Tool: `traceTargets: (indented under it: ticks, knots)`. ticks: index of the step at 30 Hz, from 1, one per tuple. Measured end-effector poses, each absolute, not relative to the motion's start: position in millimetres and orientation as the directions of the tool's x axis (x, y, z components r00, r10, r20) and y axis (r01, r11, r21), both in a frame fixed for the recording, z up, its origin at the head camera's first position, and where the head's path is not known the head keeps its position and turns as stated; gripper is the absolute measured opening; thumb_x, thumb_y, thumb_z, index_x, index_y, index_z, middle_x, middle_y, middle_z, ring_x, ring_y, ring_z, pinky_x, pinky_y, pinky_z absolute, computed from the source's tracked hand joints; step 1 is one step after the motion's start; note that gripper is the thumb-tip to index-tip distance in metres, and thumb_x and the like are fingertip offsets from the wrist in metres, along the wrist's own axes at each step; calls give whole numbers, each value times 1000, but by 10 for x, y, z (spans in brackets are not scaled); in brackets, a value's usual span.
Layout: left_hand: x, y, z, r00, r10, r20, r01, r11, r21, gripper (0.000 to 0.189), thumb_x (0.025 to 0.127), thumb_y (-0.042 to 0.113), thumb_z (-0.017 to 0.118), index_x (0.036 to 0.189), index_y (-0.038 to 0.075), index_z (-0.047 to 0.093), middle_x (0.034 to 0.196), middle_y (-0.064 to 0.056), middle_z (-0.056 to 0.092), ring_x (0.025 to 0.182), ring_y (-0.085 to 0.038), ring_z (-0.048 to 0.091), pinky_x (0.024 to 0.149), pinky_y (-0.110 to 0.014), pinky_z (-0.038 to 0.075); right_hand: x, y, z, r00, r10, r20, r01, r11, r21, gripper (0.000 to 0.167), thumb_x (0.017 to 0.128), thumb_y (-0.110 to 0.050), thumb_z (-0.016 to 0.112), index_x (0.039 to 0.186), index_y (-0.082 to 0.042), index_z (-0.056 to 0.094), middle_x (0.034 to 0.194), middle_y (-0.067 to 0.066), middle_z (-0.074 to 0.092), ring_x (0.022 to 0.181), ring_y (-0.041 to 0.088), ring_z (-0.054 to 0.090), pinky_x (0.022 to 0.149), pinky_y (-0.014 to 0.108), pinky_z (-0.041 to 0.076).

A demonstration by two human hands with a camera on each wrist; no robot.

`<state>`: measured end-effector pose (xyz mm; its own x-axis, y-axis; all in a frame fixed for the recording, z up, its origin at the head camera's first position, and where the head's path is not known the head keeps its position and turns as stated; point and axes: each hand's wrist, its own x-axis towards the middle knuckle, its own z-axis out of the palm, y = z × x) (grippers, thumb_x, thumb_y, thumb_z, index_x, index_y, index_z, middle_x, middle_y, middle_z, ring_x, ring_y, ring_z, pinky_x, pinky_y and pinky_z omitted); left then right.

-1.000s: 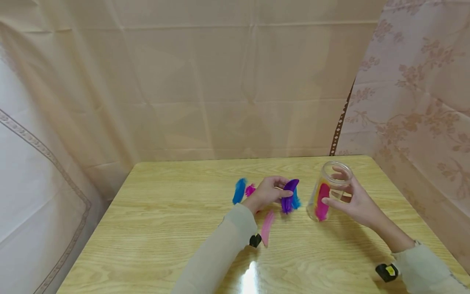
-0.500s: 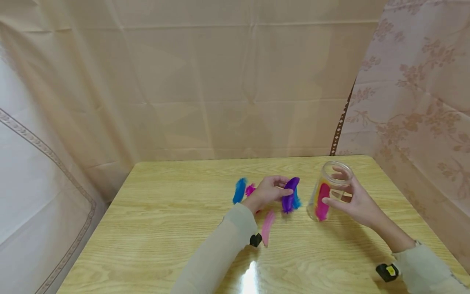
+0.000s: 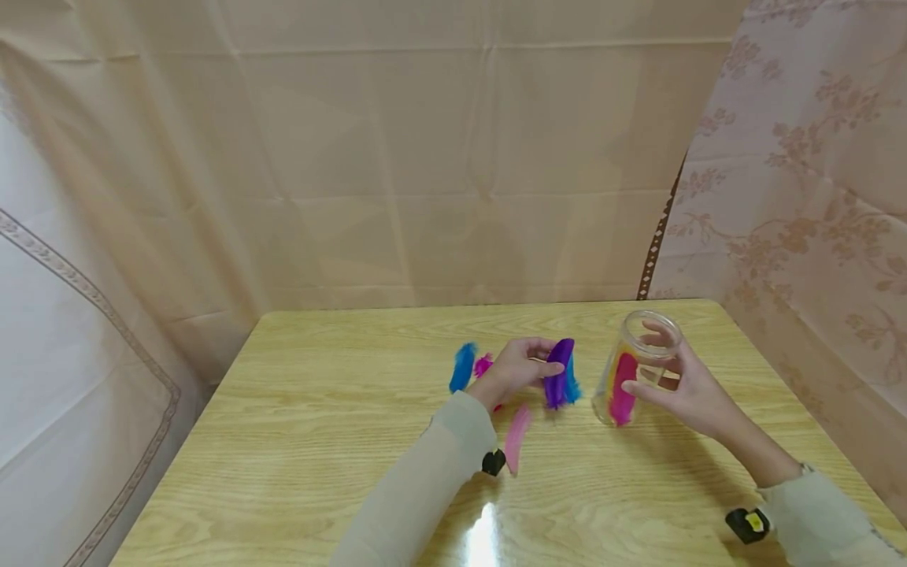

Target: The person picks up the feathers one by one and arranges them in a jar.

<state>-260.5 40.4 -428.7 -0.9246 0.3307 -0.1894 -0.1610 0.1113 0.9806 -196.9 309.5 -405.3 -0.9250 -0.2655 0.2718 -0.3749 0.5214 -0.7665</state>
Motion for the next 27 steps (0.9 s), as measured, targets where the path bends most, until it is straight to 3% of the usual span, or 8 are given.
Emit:
traceTargets:
  ticks: [3,8,13,27]
  knots:
    - [-2606,410,-4268,-926,329,-187,-157,116,981,20,93,6,74,112,9,71,102,-5,66,82,-21,70,82,-42,60,-1972,3095,-4060,-924,-267,273,-377,516,-769,91,91,-12,78,160,-25,20,143,17,42,115,47,60,86,42,59]
    - [-2620,440,-4209,-927,333,-172,-161,59,985,16,94,10,74,109,8,71,99,-5,67,84,-20,71,82,-41,60,-1979,3110,-4082,-925,-266,271,-375,522,-766,90,92,-14,78,160,-27,20,143,16,42,115,47,59,85,22,53]
    - [-2626,474,-4146,-925,349,-147,-164,-17,986,16,95,12,73,110,8,70,100,-6,69,86,-21,70,79,-39,61,-1982,3110,-4086,-922,-271,278,-382,510,-770,91,91,-12,78,160,-26,20,143,16,41,116,50,58,84,20,52]
    - [-2566,506,-3985,-922,369,-119,-126,6,992,13,95,14,73,106,8,70,97,-4,70,87,-18,70,79,-39,61,-1978,3106,-4083,-923,-268,277,-379,510,-772,91,91,-13,78,160,-28,21,143,15,41,115,50,58,84,18,50]
